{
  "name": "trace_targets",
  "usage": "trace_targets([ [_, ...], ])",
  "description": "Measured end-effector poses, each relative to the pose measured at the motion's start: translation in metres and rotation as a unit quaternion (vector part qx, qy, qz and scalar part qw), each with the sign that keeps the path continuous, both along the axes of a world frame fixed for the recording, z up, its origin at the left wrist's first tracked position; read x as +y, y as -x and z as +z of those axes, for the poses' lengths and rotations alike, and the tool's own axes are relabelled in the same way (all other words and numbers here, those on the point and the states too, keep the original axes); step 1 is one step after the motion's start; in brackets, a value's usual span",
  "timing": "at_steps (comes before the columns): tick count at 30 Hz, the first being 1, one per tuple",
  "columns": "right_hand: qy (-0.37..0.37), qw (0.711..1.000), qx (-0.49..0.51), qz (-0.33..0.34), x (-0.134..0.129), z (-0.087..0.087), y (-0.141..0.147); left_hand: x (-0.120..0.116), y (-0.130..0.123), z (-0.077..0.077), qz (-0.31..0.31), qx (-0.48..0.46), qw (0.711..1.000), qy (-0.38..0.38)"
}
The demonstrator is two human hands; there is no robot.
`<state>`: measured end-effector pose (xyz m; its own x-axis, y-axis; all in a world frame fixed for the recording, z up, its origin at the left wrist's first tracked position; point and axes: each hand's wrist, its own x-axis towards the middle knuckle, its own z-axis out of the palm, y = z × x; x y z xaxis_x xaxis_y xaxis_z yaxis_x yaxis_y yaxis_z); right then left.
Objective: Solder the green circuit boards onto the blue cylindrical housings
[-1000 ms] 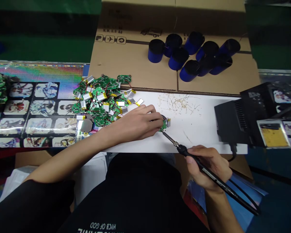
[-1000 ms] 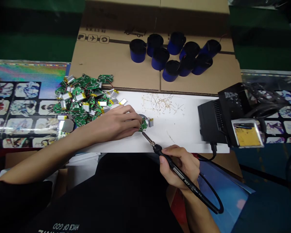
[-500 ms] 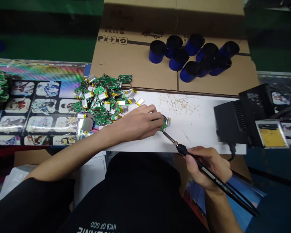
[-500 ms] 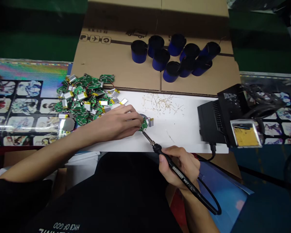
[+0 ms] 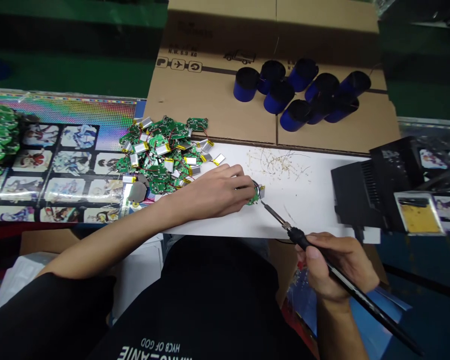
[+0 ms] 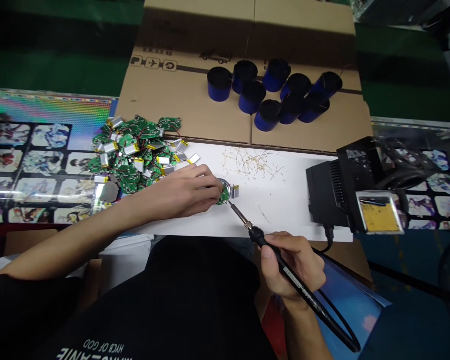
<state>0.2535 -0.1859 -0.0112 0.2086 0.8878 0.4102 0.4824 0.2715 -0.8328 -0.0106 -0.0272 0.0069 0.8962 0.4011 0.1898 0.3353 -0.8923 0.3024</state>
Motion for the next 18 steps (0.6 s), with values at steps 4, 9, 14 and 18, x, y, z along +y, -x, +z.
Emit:
trace_targets([
  [4, -0.007, 0.998, 0.067, -0.014, 0.001, -0.002, -0.002, 0.000, 0.000, 0.002, -0.003, 0.009, 1.000, 0.007],
  [9, 0.001, 0.995, 0.078, -0.065, 0.002, -0.003, 0.001, 0.001, -0.001, 0.005, -0.004, 0.015, 1.000, 0.008],
  [14, 0.018, 0.991, 0.119, -0.054, 0.009, -0.008, 0.004, 0.000, -0.001, 0.009, 0.000, 0.019, 1.000, 0.010],
  [18, 0.020, 0.988, 0.152, -0.036, 0.018, -0.016, 0.009, -0.002, 0.002, 0.010, 0.010, 0.011, 1.000, 0.015],
])
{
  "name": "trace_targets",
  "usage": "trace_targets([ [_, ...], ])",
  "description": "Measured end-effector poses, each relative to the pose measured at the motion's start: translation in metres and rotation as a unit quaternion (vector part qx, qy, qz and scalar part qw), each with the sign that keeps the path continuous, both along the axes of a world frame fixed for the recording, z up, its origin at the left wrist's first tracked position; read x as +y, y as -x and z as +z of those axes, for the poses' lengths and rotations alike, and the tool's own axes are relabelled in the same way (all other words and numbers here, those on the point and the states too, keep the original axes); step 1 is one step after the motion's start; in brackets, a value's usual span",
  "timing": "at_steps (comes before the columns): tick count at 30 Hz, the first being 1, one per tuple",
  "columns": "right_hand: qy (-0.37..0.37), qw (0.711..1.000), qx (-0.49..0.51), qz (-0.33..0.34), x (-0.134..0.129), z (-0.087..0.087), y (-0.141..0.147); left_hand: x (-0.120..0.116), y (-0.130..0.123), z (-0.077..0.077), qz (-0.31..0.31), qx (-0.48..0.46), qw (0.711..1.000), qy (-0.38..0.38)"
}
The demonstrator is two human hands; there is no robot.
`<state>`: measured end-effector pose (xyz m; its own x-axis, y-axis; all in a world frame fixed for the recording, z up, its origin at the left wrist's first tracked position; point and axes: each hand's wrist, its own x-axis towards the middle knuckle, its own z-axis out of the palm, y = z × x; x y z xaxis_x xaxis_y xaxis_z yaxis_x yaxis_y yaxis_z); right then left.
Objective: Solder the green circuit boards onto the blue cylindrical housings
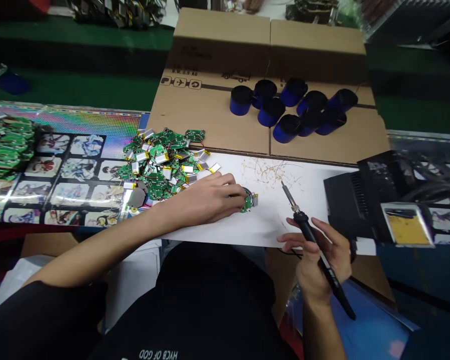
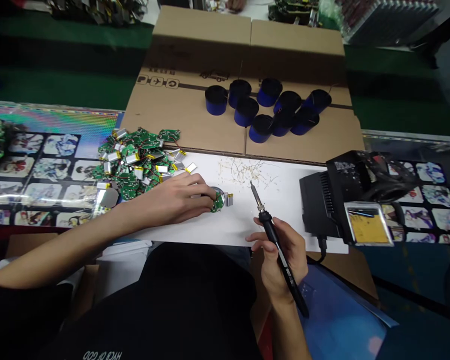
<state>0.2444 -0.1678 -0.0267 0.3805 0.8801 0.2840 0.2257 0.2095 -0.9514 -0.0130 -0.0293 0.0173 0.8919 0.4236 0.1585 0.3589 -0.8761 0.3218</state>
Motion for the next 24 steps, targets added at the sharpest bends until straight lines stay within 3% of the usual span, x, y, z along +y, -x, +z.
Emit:
trace_targets([
  [5, 0.031, 0.999, 0.011, -0.023, 0.003, -0.006, 0.010, -0.009, 0.004, -0.015, 0.043, -0.044, 0.997, 0.044],
  [10, -0.037, 0.998, 0.041, 0.004, 0.007, -0.009, 0.021, -0.021, -0.001, -0.036, 0.100, -0.108, 0.974, 0.169],
  [12, -0.037, 0.998, 0.055, 0.016, 0.009, -0.014, 0.027, -0.020, 0.005, -0.031, 0.110, -0.137, 0.960, 0.217],
  [15, -0.036, 0.997, 0.046, 0.042, 0.010, -0.025, 0.036, -0.010, 0.028, -0.005, 0.135, -0.172, 0.950, 0.225],
  [20, -0.039, 0.982, -0.106, 0.148, 0.021, -0.039, 0.058, 0.047, 0.101, 0.041, 0.254, -0.209, 0.939, 0.101],
  [22, -0.071, 0.965, -0.180, 0.176, 0.037, -0.040, 0.071, 0.084, 0.134, 0.043, 0.341, -0.224, 0.911, 0.058],
  [24, -0.077, 0.953, -0.222, 0.192, 0.059, -0.040, 0.084, 0.122, 0.164, 0.034, 0.415, -0.233, 0.879, 0.036],
])
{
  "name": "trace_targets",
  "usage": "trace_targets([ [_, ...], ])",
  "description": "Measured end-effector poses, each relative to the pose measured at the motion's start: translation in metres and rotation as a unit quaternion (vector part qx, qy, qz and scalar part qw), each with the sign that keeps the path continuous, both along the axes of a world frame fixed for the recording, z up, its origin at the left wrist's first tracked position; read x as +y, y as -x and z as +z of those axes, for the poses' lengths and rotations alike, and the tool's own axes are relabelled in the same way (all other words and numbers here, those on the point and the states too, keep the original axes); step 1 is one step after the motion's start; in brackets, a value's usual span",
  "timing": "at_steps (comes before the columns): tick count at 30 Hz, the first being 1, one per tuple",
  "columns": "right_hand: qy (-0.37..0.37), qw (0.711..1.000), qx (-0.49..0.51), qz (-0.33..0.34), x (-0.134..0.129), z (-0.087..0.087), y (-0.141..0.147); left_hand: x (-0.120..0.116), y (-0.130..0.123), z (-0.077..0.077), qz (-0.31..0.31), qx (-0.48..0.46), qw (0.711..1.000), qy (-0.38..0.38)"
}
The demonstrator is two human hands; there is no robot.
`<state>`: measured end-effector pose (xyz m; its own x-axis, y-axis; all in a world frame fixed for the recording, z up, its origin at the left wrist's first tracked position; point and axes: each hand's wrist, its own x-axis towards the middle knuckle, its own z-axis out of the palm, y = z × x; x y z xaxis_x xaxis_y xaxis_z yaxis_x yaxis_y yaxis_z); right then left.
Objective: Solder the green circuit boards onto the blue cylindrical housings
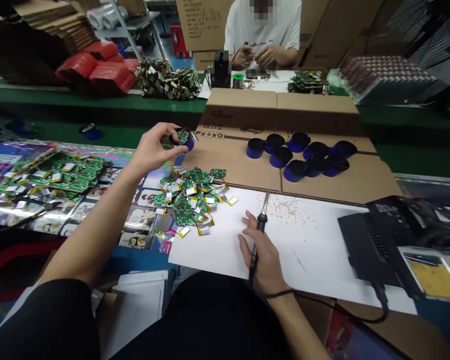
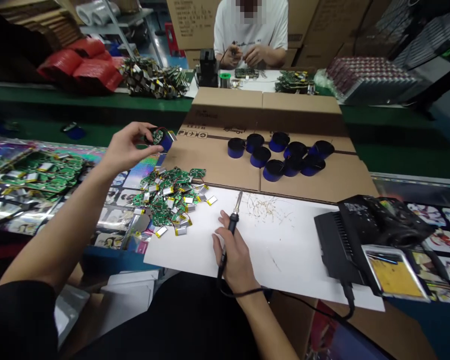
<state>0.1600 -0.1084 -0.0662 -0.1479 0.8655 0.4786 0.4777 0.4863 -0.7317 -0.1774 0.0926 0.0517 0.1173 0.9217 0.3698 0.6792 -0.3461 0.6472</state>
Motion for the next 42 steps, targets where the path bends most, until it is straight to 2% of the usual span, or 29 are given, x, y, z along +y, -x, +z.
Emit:
trace_targets([
  [3, 0.018, 0.997, -0.070, 0.006, 0.037, -0.001, 0.017, 0.044, 0.032, -0.022, 0.112, 0.032, 0.992, 0.048],
  [5, 0.007, 0.995, -0.101, 0.016, 0.058, -0.001, 0.024, 0.059, 0.043, -0.033, 0.163, 0.060, 0.982, 0.075],
  [7, -0.009, 0.993, -0.116, 0.026, 0.071, -0.002, 0.028, 0.064, 0.045, -0.039, 0.174, 0.067, 0.979, 0.079],
  [10, -0.025, 0.992, -0.121, 0.031, 0.077, -0.004, 0.030, 0.065, 0.034, -0.037, 0.167, 0.064, 0.983, 0.045],
  [13, -0.037, 0.990, -0.131, 0.030, 0.075, -0.005, 0.032, 0.066, 0.001, -0.027, 0.116, 0.065, 0.991, 0.009],
  [16, -0.053, 0.989, -0.139, 0.018, 0.072, -0.005, 0.030, 0.068, -0.052, -0.021, -0.036, 0.083, 0.996, 0.022],
  [19, -0.067, 0.989, -0.131, -0.002, 0.066, -0.004, 0.020, 0.069, -0.110, -0.023, -0.169, 0.104, 0.979, 0.039],
  [22, -0.081, 0.990, -0.110, -0.019, 0.056, -0.001, 0.001, 0.071, -0.153, -0.029, -0.206, 0.112, 0.971, 0.043],
  [26, -0.090, 0.993, -0.067, -0.041, 0.042, 0.004, -0.028, 0.072, -0.177, -0.031, -0.185, 0.108, 0.975, 0.053],
  [28, -0.091, 0.993, -0.042, -0.064, 0.035, 0.006, -0.039, 0.063, -0.176, -0.027, -0.185, 0.106, 0.975, 0.061],
  [30, -0.090, 0.991, -0.004, -0.102, 0.030, 0.009, -0.050, 0.043, -0.171, -0.021, -0.202, 0.107, 0.971, 0.072],
  [34, -0.090, 0.979, 0.096, -0.157, 0.023, 0.024, -0.070, -0.026, -0.157, -0.015, -0.295, 0.121, 0.941, 0.108],
  [38, -0.112, 0.973, 0.129, -0.153, 0.021, 0.045, -0.083, -0.096, -0.151, -0.029, -0.351, 0.122, 0.912, 0.175],
  [40, -0.118, 0.975, 0.123, -0.139, 0.020, 0.052, -0.082, -0.118, -0.152, -0.037, -0.353, 0.098, 0.908, 0.202],
  [42, -0.116, 0.979, 0.118, -0.122, 0.020, 0.056, -0.077, -0.127, -0.156, -0.041, -0.338, 0.036, 0.912, 0.229],
])
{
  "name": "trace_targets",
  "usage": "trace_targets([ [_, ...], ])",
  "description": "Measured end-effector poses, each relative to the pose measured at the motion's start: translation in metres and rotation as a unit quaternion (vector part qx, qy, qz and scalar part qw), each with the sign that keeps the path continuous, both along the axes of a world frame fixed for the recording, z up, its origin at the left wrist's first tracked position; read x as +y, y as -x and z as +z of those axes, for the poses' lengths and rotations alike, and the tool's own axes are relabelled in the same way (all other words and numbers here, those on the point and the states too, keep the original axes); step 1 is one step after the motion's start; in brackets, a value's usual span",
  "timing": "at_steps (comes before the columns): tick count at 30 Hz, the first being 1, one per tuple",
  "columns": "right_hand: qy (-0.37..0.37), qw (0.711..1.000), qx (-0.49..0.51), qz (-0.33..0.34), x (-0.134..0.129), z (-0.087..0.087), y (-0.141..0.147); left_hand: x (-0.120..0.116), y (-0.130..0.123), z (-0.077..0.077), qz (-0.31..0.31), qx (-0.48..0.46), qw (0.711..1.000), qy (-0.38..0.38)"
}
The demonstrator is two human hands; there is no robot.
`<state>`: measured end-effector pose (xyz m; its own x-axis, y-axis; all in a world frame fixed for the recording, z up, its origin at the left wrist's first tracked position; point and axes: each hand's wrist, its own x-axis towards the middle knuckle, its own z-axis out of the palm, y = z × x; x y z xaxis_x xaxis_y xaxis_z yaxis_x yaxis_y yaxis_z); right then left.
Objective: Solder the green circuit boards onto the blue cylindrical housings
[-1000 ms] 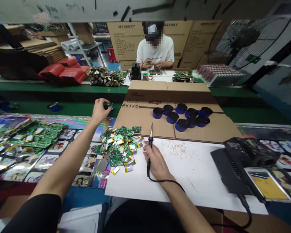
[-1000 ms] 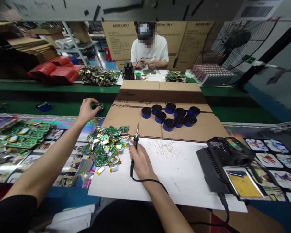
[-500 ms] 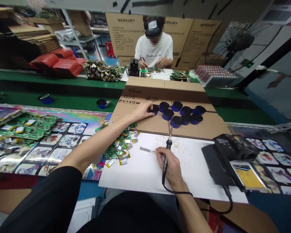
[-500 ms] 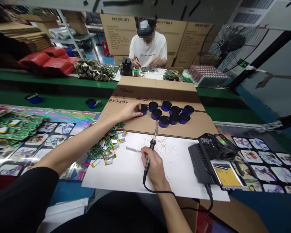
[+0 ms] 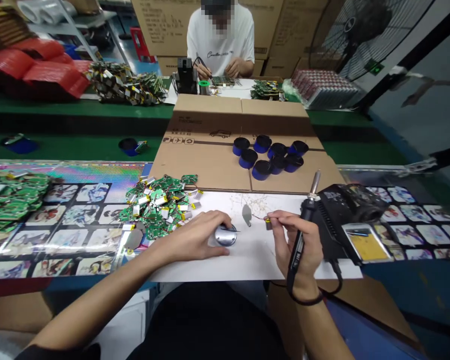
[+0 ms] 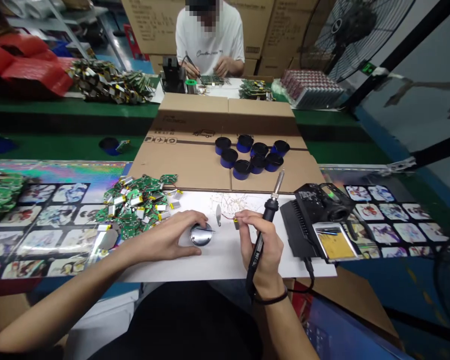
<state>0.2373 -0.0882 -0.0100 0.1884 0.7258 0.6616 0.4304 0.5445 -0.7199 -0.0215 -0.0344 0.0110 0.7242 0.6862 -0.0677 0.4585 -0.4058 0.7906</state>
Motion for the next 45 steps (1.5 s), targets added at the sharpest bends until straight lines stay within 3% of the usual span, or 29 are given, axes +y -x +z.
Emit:
trace_targets([
  [4, -0.006, 0.999, 0.008, 0.036, 0.003, 0.004, 0.017, 0.009, -0.012, 0.006, 0.121, -0.138, 0.973, 0.141],
  [8, -0.035, 0.998, -0.014, 0.052, 0.004, 0.008, 0.024, 0.027, -0.024, 0.010, 0.076, -0.233, 0.902, 0.356],
  [13, -0.049, 0.995, -0.073, 0.046, -0.005, 0.009, 0.016, 0.030, -0.026, 0.012, 0.069, -0.318, 0.841, 0.432],
  [15, -0.039, 0.995, -0.081, 0.043, -0.011, 0.009, 0.013, 0.028, -0.025, 0.012, 0.075, -0.331, 0.847, 0.410],
  [19, -0.040, 0.994, -0.103, 0.025, -0.017, 0.009, 0.014, 0.021, -0.030, 0.008, 0.130, -0.356, 0.883, 0.276],
  [22, -0.029, 0.991, -0.129, 0.010, -0.014, 0.006, 0.018, 0.015, -0.037, 0.004, 0.169, -0.366, 0.890, 0.213],
  [26, 0.001, 0.990, -0.138, -0.021, -0.008, 0.003, 0.022, 0.007, -0.048, 0.003, 0.207, -0.389, 0.869, 0.222],
  [31, -0.012, 0.989, -0.138, 0.061, -0.003, 0.004, 0.030, -0.002, -0.055, 0.005, 0.194, -0.412, 0.847, 0.275],
  [36, -0.011, 0.990, -0.120, 0.067, 0.001, 0.004, 0.033, -0.006, -0.053, 0.005, 0.186, -0.402, 0.853, 0.277],
  [40, 0.006, 0.992, -0.103, 0.074, -0.003, 0.001, 0.026, -0.007, -0.043, 0.005, 0.168, -0.360, 0.885, 0.244],
  [45, 0.057, 0.996, -0.059, 0.041, -0.013, -0.009, 0.001, 0.001, -0.011, -0.001, 0.069, -0.145, 0.987, -0.004],
])
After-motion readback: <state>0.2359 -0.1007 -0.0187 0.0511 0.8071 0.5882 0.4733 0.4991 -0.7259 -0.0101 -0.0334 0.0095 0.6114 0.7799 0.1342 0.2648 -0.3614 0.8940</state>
